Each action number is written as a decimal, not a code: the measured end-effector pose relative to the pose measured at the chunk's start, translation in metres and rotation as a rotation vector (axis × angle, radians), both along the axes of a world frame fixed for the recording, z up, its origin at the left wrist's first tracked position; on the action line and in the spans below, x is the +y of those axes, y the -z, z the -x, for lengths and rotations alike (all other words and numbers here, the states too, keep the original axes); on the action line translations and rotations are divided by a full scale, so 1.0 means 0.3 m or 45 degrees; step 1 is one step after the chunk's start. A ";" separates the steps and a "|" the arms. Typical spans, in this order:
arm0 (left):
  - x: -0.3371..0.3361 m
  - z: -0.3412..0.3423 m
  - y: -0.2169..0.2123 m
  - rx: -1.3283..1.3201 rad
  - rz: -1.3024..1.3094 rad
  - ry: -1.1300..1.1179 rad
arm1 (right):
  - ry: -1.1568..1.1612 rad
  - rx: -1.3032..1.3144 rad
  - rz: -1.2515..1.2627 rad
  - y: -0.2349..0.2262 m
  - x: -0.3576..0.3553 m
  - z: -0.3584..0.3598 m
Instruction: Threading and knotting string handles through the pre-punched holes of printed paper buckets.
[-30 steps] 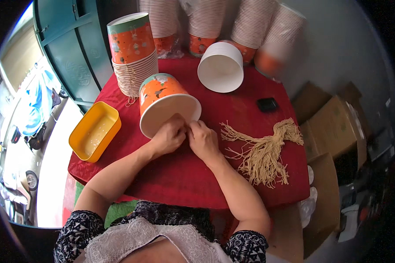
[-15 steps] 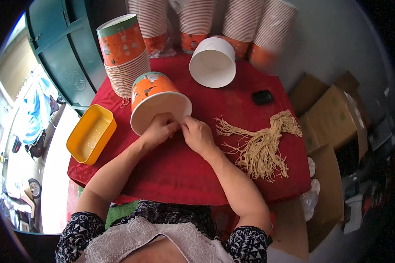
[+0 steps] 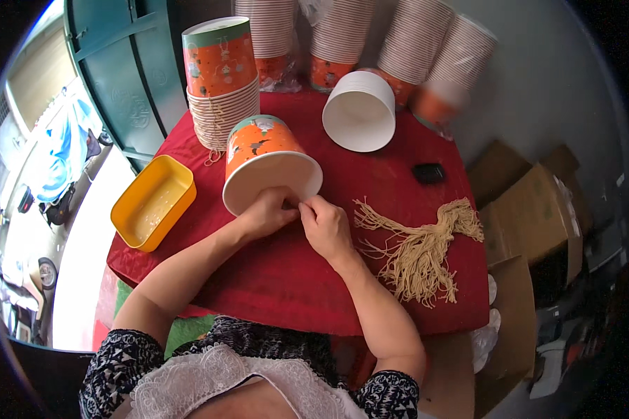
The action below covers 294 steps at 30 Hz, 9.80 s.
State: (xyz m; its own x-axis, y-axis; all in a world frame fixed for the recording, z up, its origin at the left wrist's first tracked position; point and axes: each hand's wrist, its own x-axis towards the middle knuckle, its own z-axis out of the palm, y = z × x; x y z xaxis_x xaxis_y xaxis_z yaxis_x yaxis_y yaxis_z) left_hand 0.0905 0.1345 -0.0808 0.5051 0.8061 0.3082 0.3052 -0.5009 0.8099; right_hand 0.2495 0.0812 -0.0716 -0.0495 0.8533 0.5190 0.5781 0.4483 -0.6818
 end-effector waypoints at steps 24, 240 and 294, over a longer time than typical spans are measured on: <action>-0.025 0.007 -0.027 -0.122 0.211 -0.007 | 0.073 -0.366 0.017 0.029 0.007 -0.009; 0.006 0.018 -0.043 -0.351 0.689 -0.024 | 0.100 -0.159 -0.047 0.047 0.052 0.020; 0.032 0.015 0.006 -0.067 0.329 -0.202 | 0.115 -0.561 -0.394 0.059 0.068 0.021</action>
State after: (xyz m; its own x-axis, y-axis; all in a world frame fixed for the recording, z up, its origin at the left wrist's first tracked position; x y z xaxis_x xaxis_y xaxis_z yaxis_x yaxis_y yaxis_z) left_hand 0.0859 0.1441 -0.0826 0.3552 0.9288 0.1054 0.3175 -0.2260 0.9209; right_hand 0.2433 0.1014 -0.0892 -0.2528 0.6751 0.6930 0.8247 0.5249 -0.2105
